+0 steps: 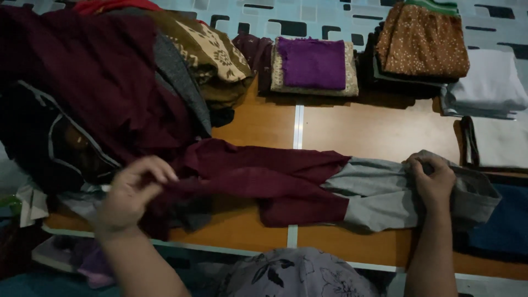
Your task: Folding various articles of clothing on a low table.
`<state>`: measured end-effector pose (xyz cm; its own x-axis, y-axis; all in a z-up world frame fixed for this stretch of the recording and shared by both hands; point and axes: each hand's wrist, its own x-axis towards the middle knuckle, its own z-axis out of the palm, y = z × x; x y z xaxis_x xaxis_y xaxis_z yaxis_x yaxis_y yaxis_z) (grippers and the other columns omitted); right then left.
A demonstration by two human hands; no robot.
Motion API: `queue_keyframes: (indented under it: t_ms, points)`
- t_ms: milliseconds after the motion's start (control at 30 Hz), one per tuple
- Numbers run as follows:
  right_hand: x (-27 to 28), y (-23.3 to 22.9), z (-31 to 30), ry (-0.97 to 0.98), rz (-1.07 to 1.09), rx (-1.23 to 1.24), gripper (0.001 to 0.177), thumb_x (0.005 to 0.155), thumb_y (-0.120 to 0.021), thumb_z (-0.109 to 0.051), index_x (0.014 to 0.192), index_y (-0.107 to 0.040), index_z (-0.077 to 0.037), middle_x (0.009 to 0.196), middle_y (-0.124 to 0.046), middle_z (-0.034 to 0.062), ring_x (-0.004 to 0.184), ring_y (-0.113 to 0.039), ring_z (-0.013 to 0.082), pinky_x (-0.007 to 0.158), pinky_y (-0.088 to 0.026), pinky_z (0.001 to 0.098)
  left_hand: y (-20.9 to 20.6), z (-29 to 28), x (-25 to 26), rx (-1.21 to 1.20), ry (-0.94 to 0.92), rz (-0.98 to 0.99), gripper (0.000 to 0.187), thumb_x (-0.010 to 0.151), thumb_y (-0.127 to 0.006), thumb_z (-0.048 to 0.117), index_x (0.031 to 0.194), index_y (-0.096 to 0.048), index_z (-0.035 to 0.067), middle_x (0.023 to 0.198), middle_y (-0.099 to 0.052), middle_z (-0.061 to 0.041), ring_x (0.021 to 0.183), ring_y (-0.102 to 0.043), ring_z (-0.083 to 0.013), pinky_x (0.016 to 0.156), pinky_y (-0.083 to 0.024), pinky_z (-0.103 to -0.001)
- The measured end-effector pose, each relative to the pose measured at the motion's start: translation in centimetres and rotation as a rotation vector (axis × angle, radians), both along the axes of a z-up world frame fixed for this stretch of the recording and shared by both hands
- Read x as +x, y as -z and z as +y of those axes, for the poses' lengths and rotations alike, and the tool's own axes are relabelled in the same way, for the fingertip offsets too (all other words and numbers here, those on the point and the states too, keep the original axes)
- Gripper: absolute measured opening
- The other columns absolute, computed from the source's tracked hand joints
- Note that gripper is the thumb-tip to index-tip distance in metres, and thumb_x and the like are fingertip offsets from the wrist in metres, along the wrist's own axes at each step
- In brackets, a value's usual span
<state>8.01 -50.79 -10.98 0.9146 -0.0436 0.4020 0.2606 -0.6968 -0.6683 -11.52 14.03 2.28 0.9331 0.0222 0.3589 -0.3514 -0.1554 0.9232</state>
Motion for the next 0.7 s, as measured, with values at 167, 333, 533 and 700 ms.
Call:
queue_keyframes:
  t_ms: [167,333,533,700]
  points:
    - [0.5,0.5,-0.5,0.111,0.082,-0.046,0.017,0.098,-0.079,-0.012,0.111,-0.077,-0.001,0.104,-0.076,0.0132,0.093,-0.074,0.0203,0.085,-0.056,0.0314,7.3,-0.4,0.2,-0.049,0.126,0.412,0.017,0.09,-0.048,-0.001,0.1,-0.062,0.002,0.085,-0.059,-0.009,0.08,-0.057,-0.0204,0.079,-0.05,-0.033]
    - [0.8,1.3,-1.1,0.099,0.099,0.014,0.016,0.099,-0.077,-0.016,0.106,-0.076,-0.001,0.104,-0.077,0.0123,0.094,-0.074,0.0201,0.086,-0.057,0.0316,2.0,-8.3,3.3,0.765,-0.627,0.796,0.049,0.094,-0.067,0.046,0.117,-0.062,0.003,0.096,-0.071,-0.014,0.083,-0.071,-0.03,0.069,-0.058,-0.043]
    - [0.7,1.2,-1.1,0.103,0.095,-0.045,0.017,0.098,-0.076,-0.017,0.107,-0.078,-0.003,0.1,-0.076,0.0141,0.092,-0.074,0.0228,0.083,-0.056,0.0353,5.5,-8.2,4.7,0.968,-0.791,0.547,0.053,0.088,-0.072,0.045,0.119,-0.065,0.002,0.112,-0.064,-0.019,0.086,-0.069,-0.0356,0.064,-0.059,-0.046]
    - [1.1,2.2,-1.5,0.112,0.029,-0.032,0.018,0.095,-0.078,-0.017,0.105,-0.077,-0.003,0.1,-0.075,0.0154,0.091,-0.074,0.0243,0.084,-0.056,0.035,5.5,-5.9,4.9,0.765,-0.778,0.381,0.031,0.106,-0.065,0.029,0.118,-0.067,0.001,0.116,-0.068,-0.018,0.094,-0.068,-0.0341,0.078,-0.057,-0.046]
